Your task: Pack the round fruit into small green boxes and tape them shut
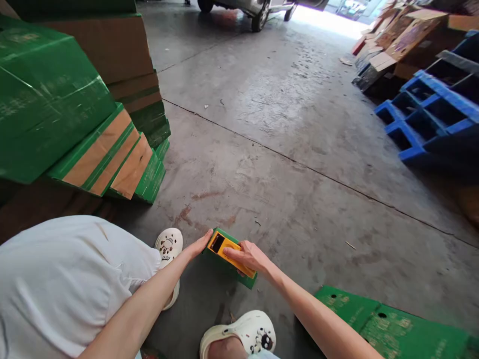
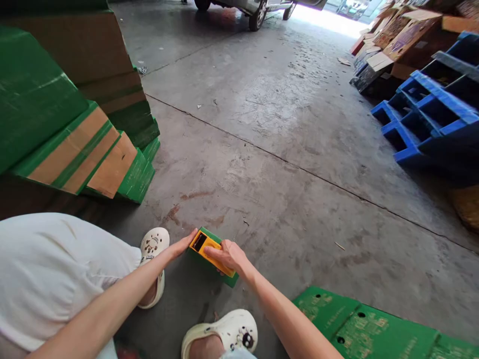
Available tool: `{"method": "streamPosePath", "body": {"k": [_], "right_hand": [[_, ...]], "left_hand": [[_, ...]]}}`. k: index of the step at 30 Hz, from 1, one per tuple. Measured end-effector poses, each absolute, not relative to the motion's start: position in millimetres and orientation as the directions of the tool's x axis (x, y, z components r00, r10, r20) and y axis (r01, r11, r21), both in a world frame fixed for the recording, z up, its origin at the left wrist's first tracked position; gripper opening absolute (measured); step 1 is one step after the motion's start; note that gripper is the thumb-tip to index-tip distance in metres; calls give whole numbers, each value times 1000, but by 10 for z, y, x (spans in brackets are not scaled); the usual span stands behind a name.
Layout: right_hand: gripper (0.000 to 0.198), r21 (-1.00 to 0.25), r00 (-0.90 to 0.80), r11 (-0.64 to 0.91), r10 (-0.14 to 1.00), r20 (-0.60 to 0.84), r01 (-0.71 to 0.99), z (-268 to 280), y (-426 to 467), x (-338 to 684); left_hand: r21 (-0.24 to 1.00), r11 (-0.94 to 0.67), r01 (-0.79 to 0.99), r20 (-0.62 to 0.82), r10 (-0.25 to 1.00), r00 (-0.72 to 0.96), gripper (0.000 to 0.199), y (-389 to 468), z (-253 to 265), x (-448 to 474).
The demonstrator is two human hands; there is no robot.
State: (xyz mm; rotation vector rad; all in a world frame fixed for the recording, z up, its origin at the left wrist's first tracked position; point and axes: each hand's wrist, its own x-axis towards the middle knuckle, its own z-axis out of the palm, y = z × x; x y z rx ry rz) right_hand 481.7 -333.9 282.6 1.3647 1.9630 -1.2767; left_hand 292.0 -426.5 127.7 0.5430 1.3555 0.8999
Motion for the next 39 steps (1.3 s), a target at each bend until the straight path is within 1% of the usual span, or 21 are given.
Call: {"method": "streamPosePath", "body": {"k": [2, 3, 4, 5, 7, 8, 9, 11, 12, 13, 14, 17, 19, 23, 25, 28, 31, 34, 36, 39], "right_hand": [[60, -427, -419, 110, 513, -749, 897, 2828, -3345, 4824], [59, -427, -422, 118, 518, -744, 897, 2828, -3341, 4826], [58, -434, -429, 119, 517, -741, 893, 2826, -3335, 4829], [57, -447, -437, 109, 507, -743, 888, 2824, -3326, 4833], [57, -482, -448, 55, 470, -761, 875, 2820, -3310, 4845], [58, -499, -453, 18, 447, -771, 867, 2818, -3305, 4855], [59, -515, -459, -20, 426, -780, 857, 2815, -3303, 4865], [61, -538, -469, -63, 411, -782, 841, 2811, -3314, 4883], [63, -547, -474, -72, 414, -777, 834, 2810, -3326, 4888], [64, -557, -481, -79, 414, -773, 826, 2812, -3341, 4890], [64, -567, -488, -89, 413, -769, 819, 2816, -3360, 4887], [64, -579, -496, -106, 407, -767, 809, 2852, -3415, 4873], [62, -570, -491, -80, 421, -763, 818, 2895, -3438, 4899], [57, -513, -474, 72, 506, -721, 856, 3002, -3434, 5176], [54, -463, -447, 111, 529, -722, 880, 3045, -3422, 5390], [49, -422, -395, 74, 527, -752, 904, 3057, -3429, 5633], [50, -459, -417, 49, 511, -751, 887, 2996, -3461, 5698], [52, -461, -430, 83, 535, -727, 884, 2917, -3472, 5654], [53, -432, -415, 112, 565, -713, 895, 2884, -3467, 5616], [54, -374, -387, 154, 602, -698, 915, 2870, -3464, 5589]], "left_hand": [[819, 532, -213, -562, 819, -117, 79, -4310, 1278, 2869], [847, 494, -196, -523, 841, -138, 80, -4331, 1290, 2821], [877, 453, -160, -473, 873, -119, 83, -4348, 1309, 2761], [906, 412, -94, -418, 906, -63, 85, -4357, 1333, 2694], [935, 334, 117, -348, 929, 128, 96, -4341, 1384, 2571], [923, 298, 243, -352, 910, 220, 106, -4313, 1404, 2527], [894, 266, 360, -374, 885, 275, 120, -4275, 1417, 2500], [822, 193, 536, -403, 862, 307, 149, -4179, 1425, 2489], [791, 146, 594, -394, 865, 312, 158, -4132, 1422, 2497], [767, 90, 635, -370, 871, 323, 160, -4091, 1420, 2505], [749, 28, 662, -335, 878, 342, 158, -4060, 1419, 2511], [719, -145, 680, -215, 884, 416, 144, -4028, 1438, 2490], [712, -205, 672, -159, 884, 439, 137, -4040, 1462, 2463], [706, -214, 675, -144, 890, 433, 131, -4064, 1486, 2447], [703, -204, 681, -155, 891, 427, 129, -4060, 1489, 2460], [698, -194, 689, -168, 891, 421, 126, -4049, 1505, 2473], [680, -197, 707, -171, 894, 414, 123, -4048, 1551, 2463], [641, -217, 736, -179, 891, 418, 124, -4058, 1623, 2477], [621, -244, 744, -164, 888, 429, 127, -4068, 1672, 2557], [627, -313, 713, -120, 866, 485, 133, -4084, 1709, 2825]]}}
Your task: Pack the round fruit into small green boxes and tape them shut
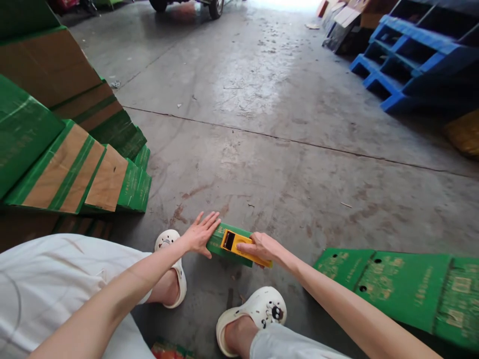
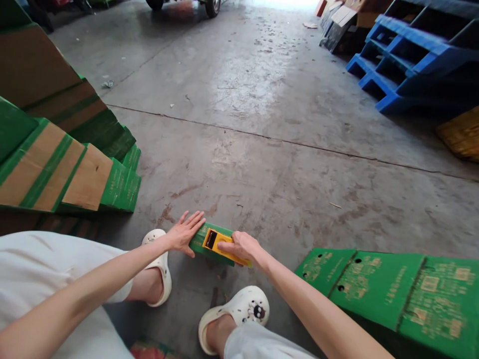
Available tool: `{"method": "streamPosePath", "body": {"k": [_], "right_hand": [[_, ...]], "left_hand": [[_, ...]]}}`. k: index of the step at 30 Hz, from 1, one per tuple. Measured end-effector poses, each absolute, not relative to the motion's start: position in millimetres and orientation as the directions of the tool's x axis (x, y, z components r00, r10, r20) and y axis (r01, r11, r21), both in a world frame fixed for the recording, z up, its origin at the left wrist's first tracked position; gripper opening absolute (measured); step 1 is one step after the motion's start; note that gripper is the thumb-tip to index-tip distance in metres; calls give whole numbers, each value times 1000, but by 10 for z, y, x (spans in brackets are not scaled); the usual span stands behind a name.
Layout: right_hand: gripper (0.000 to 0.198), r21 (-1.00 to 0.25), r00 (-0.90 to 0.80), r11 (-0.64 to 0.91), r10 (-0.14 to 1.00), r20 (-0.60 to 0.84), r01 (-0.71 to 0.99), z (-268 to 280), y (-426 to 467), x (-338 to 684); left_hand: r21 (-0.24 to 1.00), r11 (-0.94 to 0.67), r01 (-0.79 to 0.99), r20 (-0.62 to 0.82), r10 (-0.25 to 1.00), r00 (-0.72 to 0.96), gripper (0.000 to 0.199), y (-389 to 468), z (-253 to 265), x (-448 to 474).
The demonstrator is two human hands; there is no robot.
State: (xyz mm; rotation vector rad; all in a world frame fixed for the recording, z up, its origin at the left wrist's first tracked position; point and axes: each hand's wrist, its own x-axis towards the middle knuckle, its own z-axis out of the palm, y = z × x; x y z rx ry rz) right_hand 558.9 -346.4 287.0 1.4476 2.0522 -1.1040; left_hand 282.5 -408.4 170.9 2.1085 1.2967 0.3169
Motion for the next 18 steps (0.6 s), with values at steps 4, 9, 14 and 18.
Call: {"method": "streamPosePath", "body": {"k": [4, 9, 14, 18], "right_hand": [[59, -332, -370, 183, 628, -684, 925, 2877, -3476, 5609], [59, -373, -384, 148, 590, -710, 916, 2868, -3497, 5665], [54, -394, -371, 92, 582, -724, 914, 2926, -3568, 5689], [54, -360, -351, 102, 569, -744, 927, 3028, -3616, 5855]], "left_hand": [[602, -342, 722, -93, 868, 488, 126, -4103, 1694, 3224], [600, -350, 719, -47, 882, 468, 111, -4116, 1707, 3289], [581, -402, 708, -64, 844, 532, 105, -4122, 1746, 3183], [575, -404, 711, -68, 843, 534, 103, -4112, 1771, 3181]]}}
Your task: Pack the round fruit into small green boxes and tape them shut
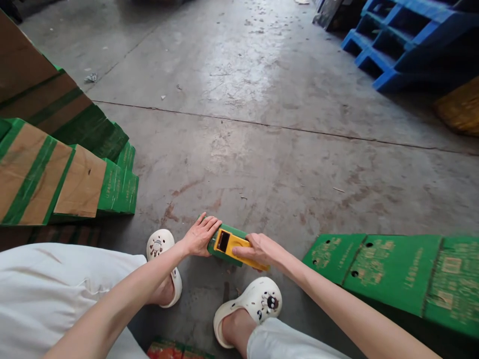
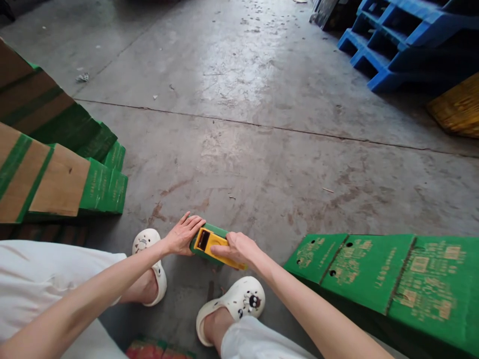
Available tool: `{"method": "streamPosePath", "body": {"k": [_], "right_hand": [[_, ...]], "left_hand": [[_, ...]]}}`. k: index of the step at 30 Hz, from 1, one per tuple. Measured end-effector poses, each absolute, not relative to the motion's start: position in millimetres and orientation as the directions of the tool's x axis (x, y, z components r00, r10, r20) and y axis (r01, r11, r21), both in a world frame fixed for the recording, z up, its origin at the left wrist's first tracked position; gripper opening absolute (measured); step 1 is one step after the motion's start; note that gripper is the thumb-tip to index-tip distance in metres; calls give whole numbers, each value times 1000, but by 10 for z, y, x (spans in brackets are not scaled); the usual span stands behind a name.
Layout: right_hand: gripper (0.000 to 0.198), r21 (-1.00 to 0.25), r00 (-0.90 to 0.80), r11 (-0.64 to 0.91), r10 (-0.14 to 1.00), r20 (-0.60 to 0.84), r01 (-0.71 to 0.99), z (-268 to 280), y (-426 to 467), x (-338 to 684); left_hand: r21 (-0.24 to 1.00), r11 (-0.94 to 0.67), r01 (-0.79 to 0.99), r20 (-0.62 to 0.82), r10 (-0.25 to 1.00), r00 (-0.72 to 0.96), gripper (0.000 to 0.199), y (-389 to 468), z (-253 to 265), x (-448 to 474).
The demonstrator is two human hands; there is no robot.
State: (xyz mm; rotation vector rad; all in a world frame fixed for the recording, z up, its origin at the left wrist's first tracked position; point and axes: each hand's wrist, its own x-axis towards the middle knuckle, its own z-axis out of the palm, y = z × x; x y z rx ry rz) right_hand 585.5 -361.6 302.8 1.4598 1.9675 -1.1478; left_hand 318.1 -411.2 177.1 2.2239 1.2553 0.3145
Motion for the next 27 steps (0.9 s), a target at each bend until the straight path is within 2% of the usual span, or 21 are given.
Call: {"method": "streamPosePath", "body": {"k": [3, 7, 16, 19, 23, 27], "right_hand": [[56, -306, -297, 81, 562, -772, 949, 3026, -3660, 6056], [56, -244, -258, 107, 608, -751, 964, 2920, -3716, 6176], [53, -252, -255, 94, 613, -748, 963, 2904, -3703, 6089], [52, -254, -252, 86, 610, -751, 963, 2933, -3719, 6089], [61, -252, -273, 121, 606, -747, 960, 2890, -3760, 6120], [60, -373, -358, 98, 576, -735, 923, 2901, -3755, 6259]], "left_hand": [[592, -384, 708, -83, 845, 528, 104, -4098, 1777, 3196], [557, -391, 733, -117, 837, 535, 110, -4089, 1771, 3193], [516, -416, 749, -123, 829, 545, 134, -4140, 1669, 3508], [512, -428, 745, -113, 826, 553, 129, -4169, 1652, 3737], [505, -450, 736, -69, 830, 554, 115, -4205, 1672, 3820], [469, -478, 743, -52, 825, 563, 112, -4209, 1690, 3770]]}}
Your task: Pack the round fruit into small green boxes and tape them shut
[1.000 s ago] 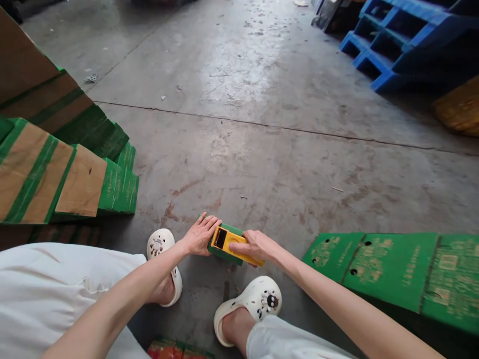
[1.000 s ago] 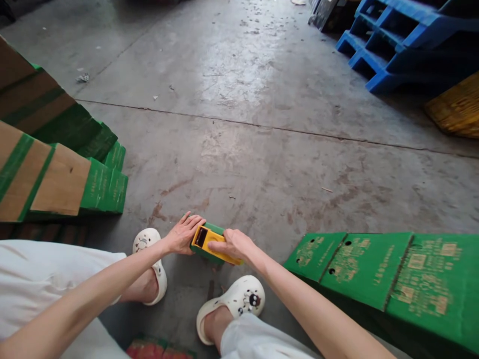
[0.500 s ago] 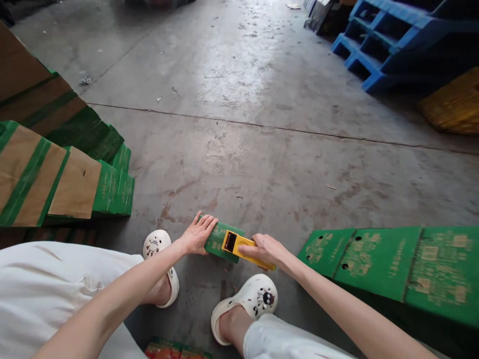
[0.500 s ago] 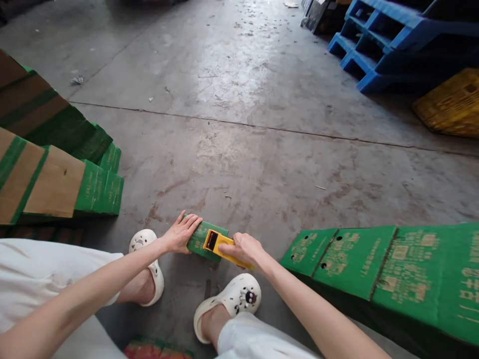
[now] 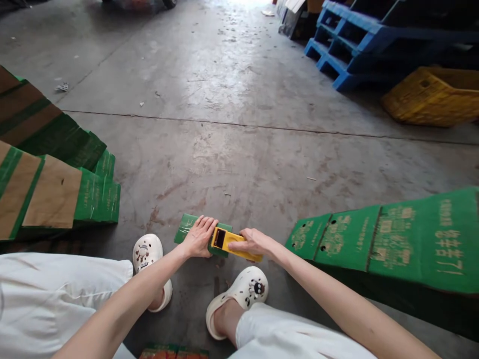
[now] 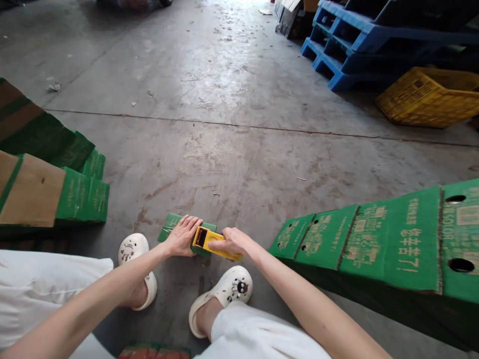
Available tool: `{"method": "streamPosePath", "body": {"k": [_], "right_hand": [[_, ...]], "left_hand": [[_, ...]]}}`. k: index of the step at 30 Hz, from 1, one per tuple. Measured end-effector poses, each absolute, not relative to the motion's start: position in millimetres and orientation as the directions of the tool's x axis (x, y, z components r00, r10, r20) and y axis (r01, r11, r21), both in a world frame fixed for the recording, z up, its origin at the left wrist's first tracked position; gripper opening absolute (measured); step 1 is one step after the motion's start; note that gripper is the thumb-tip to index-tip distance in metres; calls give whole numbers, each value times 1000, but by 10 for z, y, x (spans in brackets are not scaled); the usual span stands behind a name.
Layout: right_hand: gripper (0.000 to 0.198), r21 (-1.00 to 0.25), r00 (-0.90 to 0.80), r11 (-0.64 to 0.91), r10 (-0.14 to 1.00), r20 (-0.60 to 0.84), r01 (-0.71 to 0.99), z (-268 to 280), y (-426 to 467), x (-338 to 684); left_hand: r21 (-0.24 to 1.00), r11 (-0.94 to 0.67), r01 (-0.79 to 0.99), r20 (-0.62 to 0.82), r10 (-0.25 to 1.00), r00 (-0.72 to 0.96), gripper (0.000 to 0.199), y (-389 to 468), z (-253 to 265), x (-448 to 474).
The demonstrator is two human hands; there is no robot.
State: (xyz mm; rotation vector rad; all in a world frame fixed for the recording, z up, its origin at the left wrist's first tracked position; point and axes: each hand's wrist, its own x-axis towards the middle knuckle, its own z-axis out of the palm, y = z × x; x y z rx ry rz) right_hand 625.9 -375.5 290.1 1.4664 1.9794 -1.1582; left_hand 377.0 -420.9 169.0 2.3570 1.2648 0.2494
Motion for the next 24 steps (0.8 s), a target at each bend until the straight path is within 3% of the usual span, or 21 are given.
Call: {"method": "streamPosePath", "body": {"k": [3, 5, 11, 19, 24], "right_hand": [[63, -423, -398, 72, 508, -764, 903, 3014, -3695, 6526], [65, -394, -366, 43, 468, -804, 918, 3084, -3660, 6763], [60, -275, -227, -21, 503, -834, 961, 2980, -3741, 7165], [64, -256, -210, -26, 496, -843, 966, 2896, -3738, 7006], [67, -245, -222, 17, 488, -844, 969, 2984, -3738, 7030]], "left_hand": [[438, -492, 752, -41, 825, 564, 111, -4211, 1695, 3761], [410, -504, 760, -42, 822, 568, 111, -4212, 1703, 3764], [343, -513, 787, -96, 814, 573, 117, -4217, 1756, 3747], [149, -448, 881, -293, 831, 472, 149, -4272, 1740, 4199], [216, -455, 864, -241, 833, 498, 133, -4330, 1761, 4417]]}}
